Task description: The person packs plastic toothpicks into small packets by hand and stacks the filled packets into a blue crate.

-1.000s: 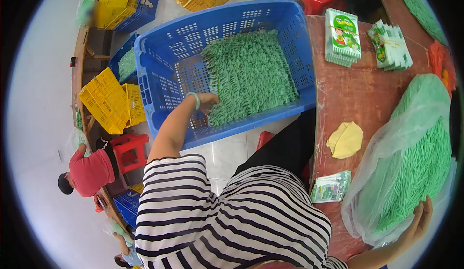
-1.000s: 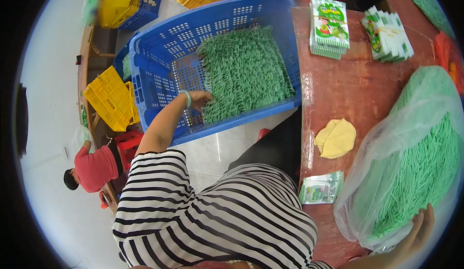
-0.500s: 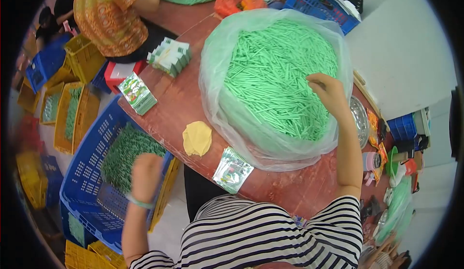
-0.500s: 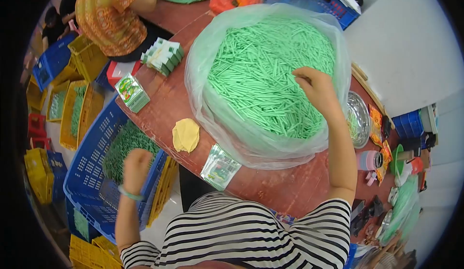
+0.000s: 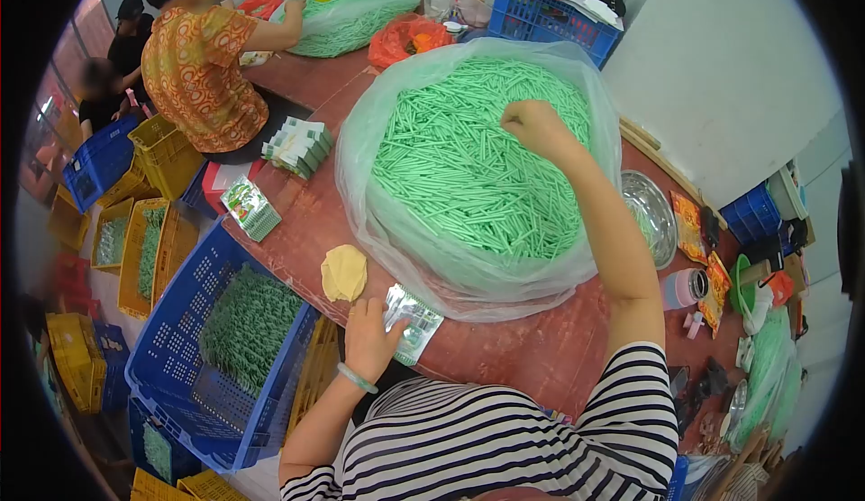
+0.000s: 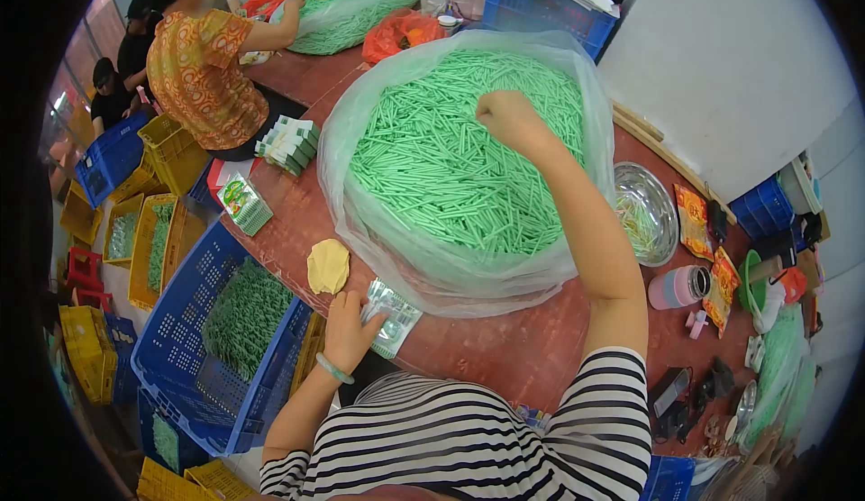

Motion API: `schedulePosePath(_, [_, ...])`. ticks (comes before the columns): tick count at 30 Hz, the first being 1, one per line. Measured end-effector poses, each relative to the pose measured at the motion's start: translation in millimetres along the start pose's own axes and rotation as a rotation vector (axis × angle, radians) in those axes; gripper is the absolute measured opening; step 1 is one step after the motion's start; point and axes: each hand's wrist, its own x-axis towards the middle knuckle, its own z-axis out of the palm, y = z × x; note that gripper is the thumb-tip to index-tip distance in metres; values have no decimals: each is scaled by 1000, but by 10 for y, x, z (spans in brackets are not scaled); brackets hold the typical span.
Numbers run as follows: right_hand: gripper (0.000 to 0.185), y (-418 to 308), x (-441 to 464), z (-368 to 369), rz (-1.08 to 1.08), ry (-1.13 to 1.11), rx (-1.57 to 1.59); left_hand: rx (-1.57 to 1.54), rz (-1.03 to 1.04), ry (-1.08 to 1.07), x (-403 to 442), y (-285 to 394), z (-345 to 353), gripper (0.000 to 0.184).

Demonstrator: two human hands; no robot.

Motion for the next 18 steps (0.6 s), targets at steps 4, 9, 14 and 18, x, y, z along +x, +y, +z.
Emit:
schedulePosePath(4, [12, 189, -159, -64, 72, -166, 25, -5, 17, -6, -30, 2, -1, 35])
schedulePosePath(9, [18, 116, -391, 124, 242, -190, -89, -42, -8, -7, -12, 34, 7, 34])
schedulePosePath(14, [36, -137, -470, 239, 356, -126, -230, -34, -12, -6, -30, 33, 23, 33])
schedulePosePath(18, [49, 55, -447, 278, 373, -164, -186, -67, -58, 8, -51, -33, 108, 26])
